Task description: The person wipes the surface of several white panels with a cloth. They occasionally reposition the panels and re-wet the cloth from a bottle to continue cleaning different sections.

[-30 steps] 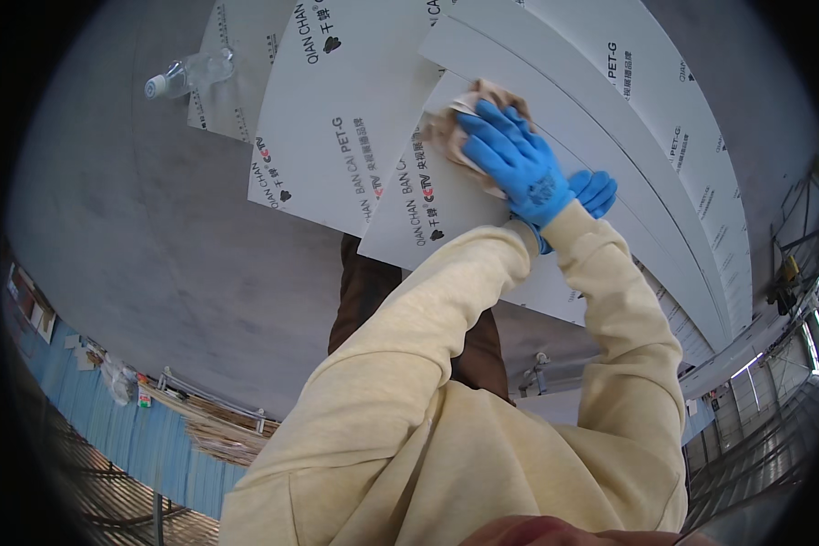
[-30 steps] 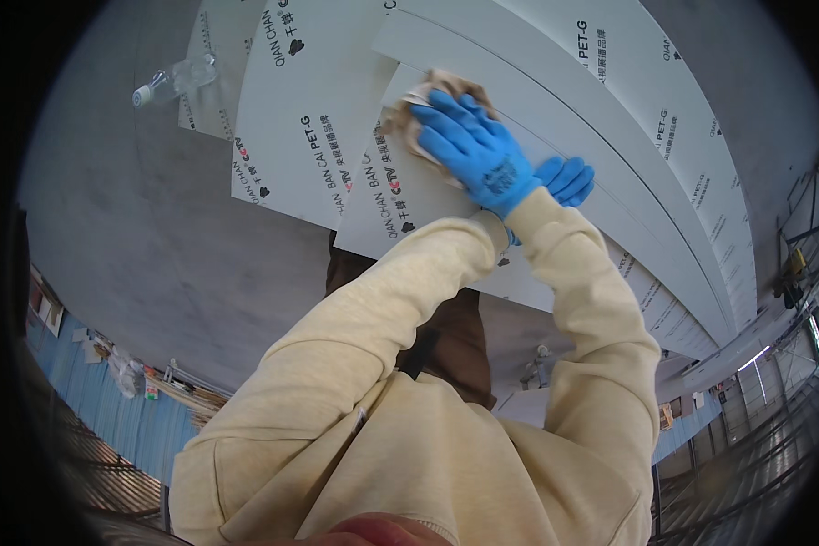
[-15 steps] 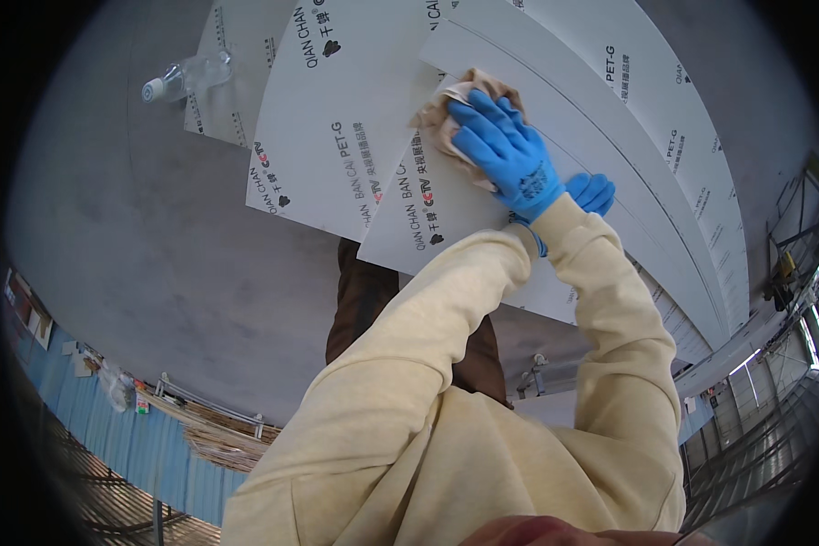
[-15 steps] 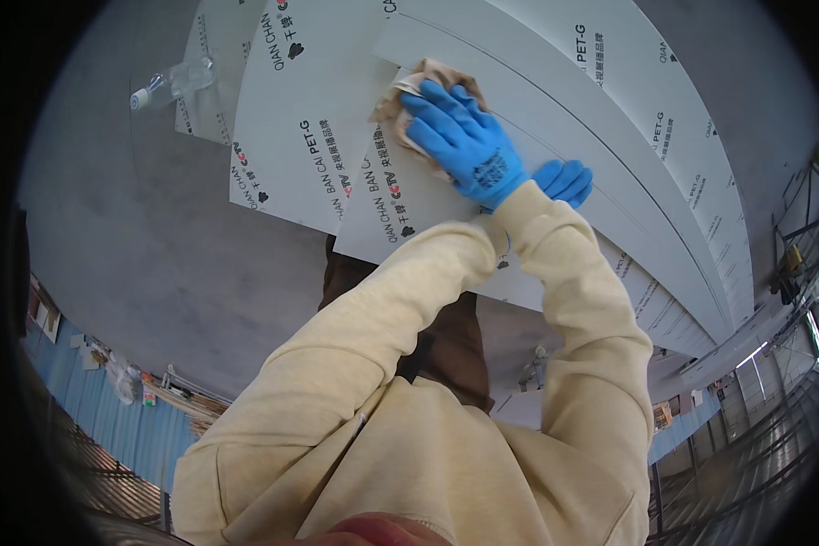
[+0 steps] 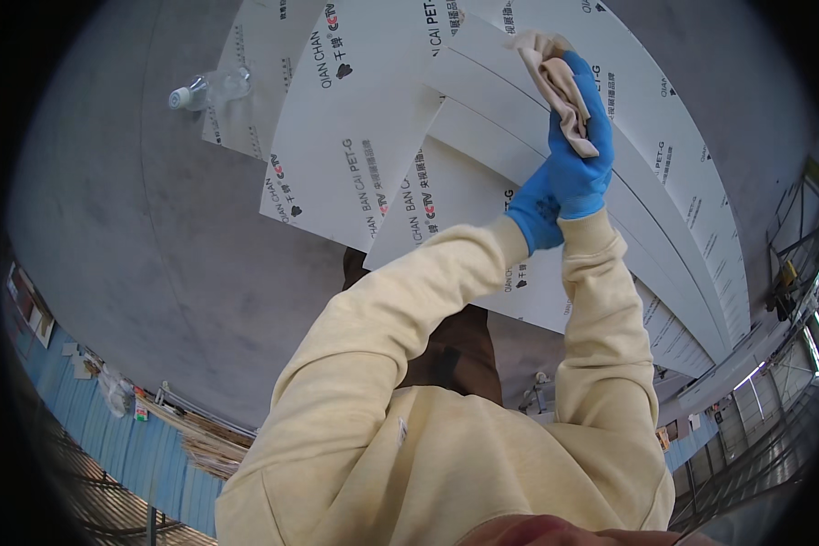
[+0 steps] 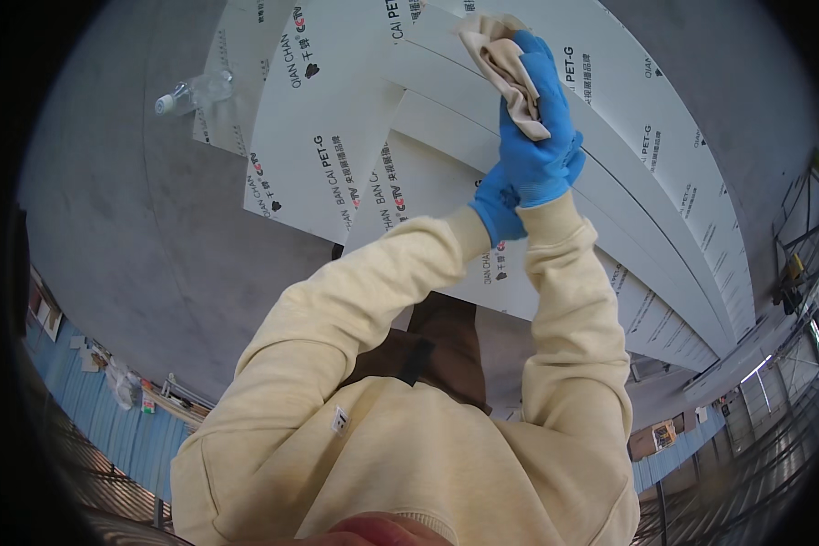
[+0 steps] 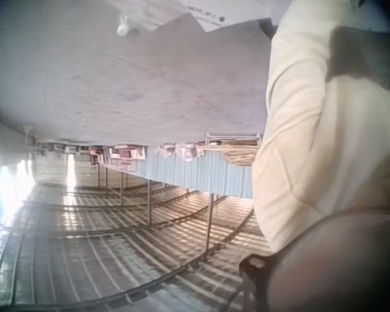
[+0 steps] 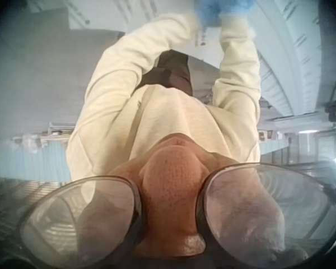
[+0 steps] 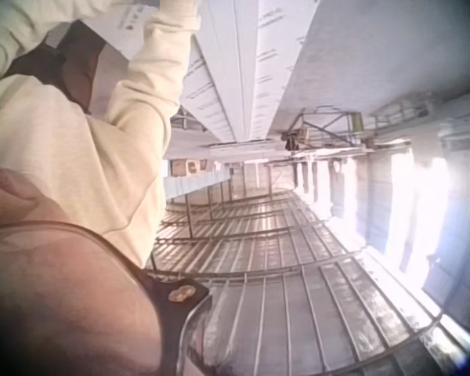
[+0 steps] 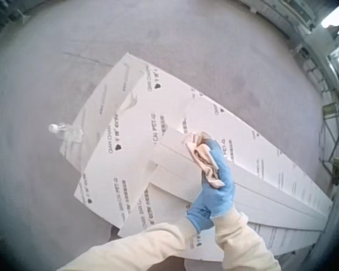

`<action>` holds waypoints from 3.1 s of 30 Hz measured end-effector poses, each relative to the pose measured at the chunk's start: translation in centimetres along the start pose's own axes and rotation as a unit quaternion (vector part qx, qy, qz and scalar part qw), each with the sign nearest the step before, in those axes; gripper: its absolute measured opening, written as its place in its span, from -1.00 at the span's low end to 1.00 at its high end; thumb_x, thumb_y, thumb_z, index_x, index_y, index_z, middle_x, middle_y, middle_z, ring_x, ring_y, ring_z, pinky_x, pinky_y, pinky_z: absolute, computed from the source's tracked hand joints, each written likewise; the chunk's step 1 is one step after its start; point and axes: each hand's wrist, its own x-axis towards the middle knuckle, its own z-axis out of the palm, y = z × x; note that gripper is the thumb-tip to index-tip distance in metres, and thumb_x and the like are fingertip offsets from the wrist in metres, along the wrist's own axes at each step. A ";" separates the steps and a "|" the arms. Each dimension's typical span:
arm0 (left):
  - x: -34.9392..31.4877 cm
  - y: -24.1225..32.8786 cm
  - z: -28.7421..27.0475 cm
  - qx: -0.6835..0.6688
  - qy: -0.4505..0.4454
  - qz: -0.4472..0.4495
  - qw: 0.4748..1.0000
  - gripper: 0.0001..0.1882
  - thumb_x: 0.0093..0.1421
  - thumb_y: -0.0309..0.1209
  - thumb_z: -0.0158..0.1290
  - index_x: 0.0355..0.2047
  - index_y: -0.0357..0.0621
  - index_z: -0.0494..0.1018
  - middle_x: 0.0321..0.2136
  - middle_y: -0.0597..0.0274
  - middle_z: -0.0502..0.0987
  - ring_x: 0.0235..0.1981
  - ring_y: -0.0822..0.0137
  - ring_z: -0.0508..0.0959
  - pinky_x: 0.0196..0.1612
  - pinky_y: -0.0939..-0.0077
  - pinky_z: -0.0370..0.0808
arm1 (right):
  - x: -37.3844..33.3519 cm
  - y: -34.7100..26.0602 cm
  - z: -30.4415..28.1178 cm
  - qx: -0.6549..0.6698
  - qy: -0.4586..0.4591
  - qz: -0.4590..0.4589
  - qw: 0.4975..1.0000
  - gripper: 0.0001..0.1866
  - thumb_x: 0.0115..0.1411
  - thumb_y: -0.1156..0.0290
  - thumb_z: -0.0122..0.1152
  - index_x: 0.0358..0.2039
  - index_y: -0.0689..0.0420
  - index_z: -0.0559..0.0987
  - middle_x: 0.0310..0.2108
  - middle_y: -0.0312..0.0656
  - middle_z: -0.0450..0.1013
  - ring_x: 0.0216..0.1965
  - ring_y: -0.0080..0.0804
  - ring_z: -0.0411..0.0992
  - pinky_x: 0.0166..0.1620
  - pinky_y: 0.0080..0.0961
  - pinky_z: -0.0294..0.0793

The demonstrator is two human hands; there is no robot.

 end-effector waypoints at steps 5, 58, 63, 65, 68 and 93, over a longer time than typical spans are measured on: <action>2.0 0.1 -2.0 -0.162 0.118 0.091 0.975 -0.49 0.52 -0.16 -0.28 0.42 0.10 0.08 0.44 0.17 0.09 0.45 0.15 0.12 0.52 0.24 -0.04 | 0.8 2.9 -0.5 -0.191 -0.214 -0.134 0.949 -0.46 0.16 0.60 0.20 0.19 0.02 0.53 0.33 -0.06 0.37 0.34 0.01 0.32 0.29 -0.15 0.36; 1.0 2.5 -4.0 0.753 0.115 0.104 0.640 -0.17 0.38 0.12 -0.23 0.46 -0.21 0.07 0.49 -0.20 -0.03 0.51 -0.22 -0.06 0.53 -0.07 -0.15 | 1.8 0.4 8.8 -0.172 -0.308 -0.237 0.905 -0.59 0.21 0.39 0.25 0.09 -0.01 0.51 0.38 -0.17 0.31 0.44 -0.08 0.20 0.36 -0.09 0.30; 1.0 2.2 -4.0 0.644 0.151 0.131 0.738 -0.17 0.38 0.12 -0.21 0.46 -0.23 0.08 0.49 -0.21 -0.01 0.51 -0.22 -0.04 0.53 -0.08 -0.13 | 0.2 0.9 5.5 -0.133 -0.324 -0.184 0.918 -0.56 0.20 0.41 0.27 0.11 -0.01 0.51 0.37 -0.17 0.32 0.43 -0.05 0.21 0.38 -0.03 0.28; 1.2 2.1 -3.9 0.656 0.137 0.119 0.733 -0.16 0.37 0.13 -0.19 0.45 -0.24 0.08 0.48 -0.22 0.00 0.51 -0.23 -0.04 0.52 -0.08 -0.12 | -0.3 1.1 4.4 -0.148 -0.335 -0.178 0.913 -0.55 0.21 0.41 0.27 0.13 -0.01 0.50 0.37 -0.18 0.32 0.42 -0.05 0.21 0.38 -0.03 0.28; 1.0 2.3 -3.6 0.674 0.141 0.116 0.715 -0.15 0.37 0.13 -0.18 0.45 -0.24 0.08 0.48 -0.24 -0.01 0.51 -0.24 -0.06 0.52 -0.09 -0.13 | 0.0 1.3 5.5 -0.136 -0.315 -0.181 0.922 -0.55 0.21 0.43 0.26 0.14 0.00 0.52 0.34 -0.16 0.36 0.41 -0.05 0.23 0.37 -0.08 0.31; -9.6 4.2 -6.7 0.544 -0.092 0.085 -0.830 -0.19 0.38 0.12 -0.08 0.48 0.01 0.03 0.46 0.05 0.10 0.46 0.06 0.11 0.42 0.11 0.10 | -3.5 -7.1 1.2 0.287 0.002 0.328 0.900 -0.77 0.33 0.37 0.24 -0.06 0.19 0.60 -0.19 -0.21 0.56 -0.19 -0.43 0.55 -0.08 -0.53 0.60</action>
